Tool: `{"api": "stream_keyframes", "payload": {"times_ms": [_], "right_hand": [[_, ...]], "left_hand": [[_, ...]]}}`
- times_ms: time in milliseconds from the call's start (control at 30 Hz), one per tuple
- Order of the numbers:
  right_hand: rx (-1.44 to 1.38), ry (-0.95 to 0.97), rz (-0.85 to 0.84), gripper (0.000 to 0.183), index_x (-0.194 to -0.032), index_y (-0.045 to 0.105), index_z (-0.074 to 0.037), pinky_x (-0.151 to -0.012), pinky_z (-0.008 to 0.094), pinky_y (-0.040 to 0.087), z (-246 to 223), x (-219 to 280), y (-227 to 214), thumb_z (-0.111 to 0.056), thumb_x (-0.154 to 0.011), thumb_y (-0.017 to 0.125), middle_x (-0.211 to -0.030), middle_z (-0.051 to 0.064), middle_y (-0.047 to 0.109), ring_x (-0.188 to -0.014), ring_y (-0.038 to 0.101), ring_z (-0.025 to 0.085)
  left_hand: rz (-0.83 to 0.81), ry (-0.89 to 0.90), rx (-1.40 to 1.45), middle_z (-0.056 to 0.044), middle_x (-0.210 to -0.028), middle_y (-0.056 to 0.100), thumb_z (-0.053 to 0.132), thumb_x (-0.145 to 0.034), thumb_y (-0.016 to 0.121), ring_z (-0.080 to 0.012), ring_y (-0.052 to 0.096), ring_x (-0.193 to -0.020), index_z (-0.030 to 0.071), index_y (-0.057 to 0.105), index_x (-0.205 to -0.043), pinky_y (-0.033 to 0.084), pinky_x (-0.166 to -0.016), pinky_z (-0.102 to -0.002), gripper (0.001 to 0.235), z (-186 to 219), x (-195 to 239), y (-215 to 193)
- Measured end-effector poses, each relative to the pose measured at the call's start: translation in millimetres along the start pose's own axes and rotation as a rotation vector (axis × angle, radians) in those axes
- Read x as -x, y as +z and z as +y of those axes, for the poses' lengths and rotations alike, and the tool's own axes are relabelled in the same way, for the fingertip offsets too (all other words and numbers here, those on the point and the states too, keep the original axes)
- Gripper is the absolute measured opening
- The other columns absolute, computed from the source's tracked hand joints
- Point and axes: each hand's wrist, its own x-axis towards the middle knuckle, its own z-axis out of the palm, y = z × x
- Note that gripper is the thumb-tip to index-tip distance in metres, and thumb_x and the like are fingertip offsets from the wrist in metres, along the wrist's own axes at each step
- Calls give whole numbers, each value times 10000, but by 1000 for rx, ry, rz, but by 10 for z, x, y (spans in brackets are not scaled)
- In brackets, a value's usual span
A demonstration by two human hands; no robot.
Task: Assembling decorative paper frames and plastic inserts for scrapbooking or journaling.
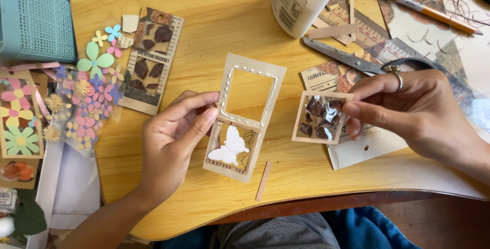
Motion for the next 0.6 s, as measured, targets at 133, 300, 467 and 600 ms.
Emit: {"api": "stream_keyframes", "payload": {"times_ms": [133, 300, 467, 600], "right_hand": [[-28, -119, -92, 61, -864, 676, -11, -487, 202, 633, 34, 47, -106, -27, -812, 647, -688, 116, 746, -498, 725, 152], [163, -132, 38, 72, -797, 619, 68, -560, 198, 527, -109, 86, -9, 13, -780, 664, -752, 127, 618, -612, 554, 150], [845, -853, -23, 199, -816, 647, -15, -460, 193, 540, -1, 106, 57, -154, -773, 783, -760, 98, 676, -581, 647, 130], [888, -936, -79, 308, -897, 668, 27, -551, 248, 588, -56, 114, 40, -225, -754, 772, -841, 166, 697, -693, 685, 211]], "left_hand": [[-56, -85, 46, -66, -951, 575, 45, -915, 537, -103, 560, -819, -44, 623, -1060, 521, -648, -186, 190, -21, -15, -29], [-100, -85, 107, -43, -936, 550, 78, -948, 489, -117, 537, -757, -22, 586, -1053, 482, -720, -209, 175, -39, -1, -36], [-86, -240, 313, -14, -917, 540, 57, -937, 501, -63, 492, -795, 10, 573, -1105, 421, -681, -170, 188, -97, -18, -93], [-163, -270, 476, -34, -901, 509, 24, -937, 466, -105, 512, -808, 15, 541, -1096, 430, -723, -198, 176, -102, -43, -120]]}}
